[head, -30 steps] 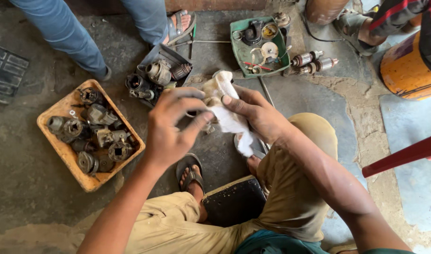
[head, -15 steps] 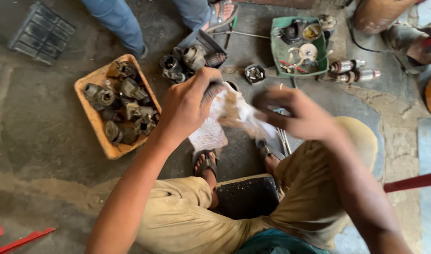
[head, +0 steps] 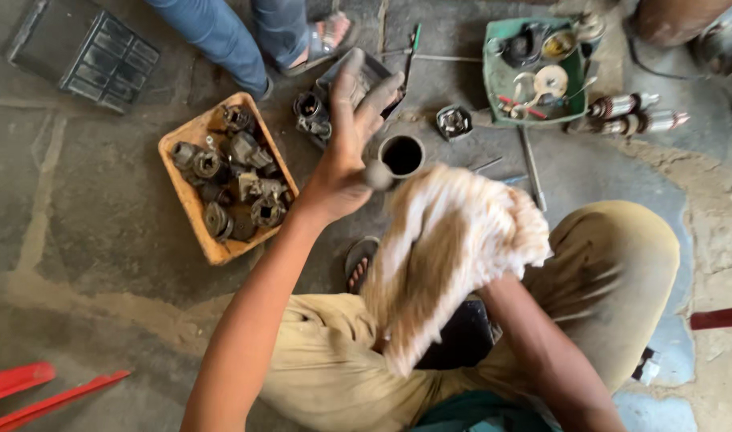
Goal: The person uses a hammer and punch to disassemble a small electric motor, then uses pliers to remove the rotor. They place the disassembled parts into a tray and wipe their hands with a cloth.
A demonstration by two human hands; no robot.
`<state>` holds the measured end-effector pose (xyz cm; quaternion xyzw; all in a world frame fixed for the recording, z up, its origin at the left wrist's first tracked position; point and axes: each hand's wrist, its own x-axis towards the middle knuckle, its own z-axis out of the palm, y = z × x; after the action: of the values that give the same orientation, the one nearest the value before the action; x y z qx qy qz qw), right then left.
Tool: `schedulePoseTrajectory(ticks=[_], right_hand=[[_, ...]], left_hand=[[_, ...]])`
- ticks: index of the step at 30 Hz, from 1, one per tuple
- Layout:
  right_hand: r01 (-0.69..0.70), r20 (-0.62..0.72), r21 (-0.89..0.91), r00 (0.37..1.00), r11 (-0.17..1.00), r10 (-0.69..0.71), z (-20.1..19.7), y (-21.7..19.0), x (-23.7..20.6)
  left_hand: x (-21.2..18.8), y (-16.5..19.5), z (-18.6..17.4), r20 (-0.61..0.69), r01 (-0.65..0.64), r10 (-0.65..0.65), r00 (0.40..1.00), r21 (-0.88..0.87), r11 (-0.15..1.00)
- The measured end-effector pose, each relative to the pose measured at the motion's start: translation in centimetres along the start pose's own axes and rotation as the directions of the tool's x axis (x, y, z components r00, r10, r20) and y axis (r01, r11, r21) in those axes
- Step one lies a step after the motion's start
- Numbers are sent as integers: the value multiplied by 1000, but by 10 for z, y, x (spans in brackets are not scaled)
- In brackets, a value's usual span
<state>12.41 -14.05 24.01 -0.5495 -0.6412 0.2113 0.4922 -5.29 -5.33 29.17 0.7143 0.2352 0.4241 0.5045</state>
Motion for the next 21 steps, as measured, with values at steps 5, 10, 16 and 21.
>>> schedulePoseTrajectory(ticks=[5, 10, 16, 21], right_hand=[[-7, 63, 54, 998, 999, 4, -4, 6, -1], [16, 86, -9, 996, 1000, -15, 12, 5, -16], [-30, -24, -51, 999, 998, 29, 19, 14, -18], [-21, -22, -68, 1000, 997, 19, 12, 18, -23]], left_hand=[[-12, -9, 19, 3, 86, -87, 996, -194, 977], [-22, -25, 59, -111, 28, -10, 994, 161, 987], [-35, -36, 93, -259, 16, 92, 961, 387, 922], [-29, -38, 98, -231, -70, 159, 960, 353, 933]])
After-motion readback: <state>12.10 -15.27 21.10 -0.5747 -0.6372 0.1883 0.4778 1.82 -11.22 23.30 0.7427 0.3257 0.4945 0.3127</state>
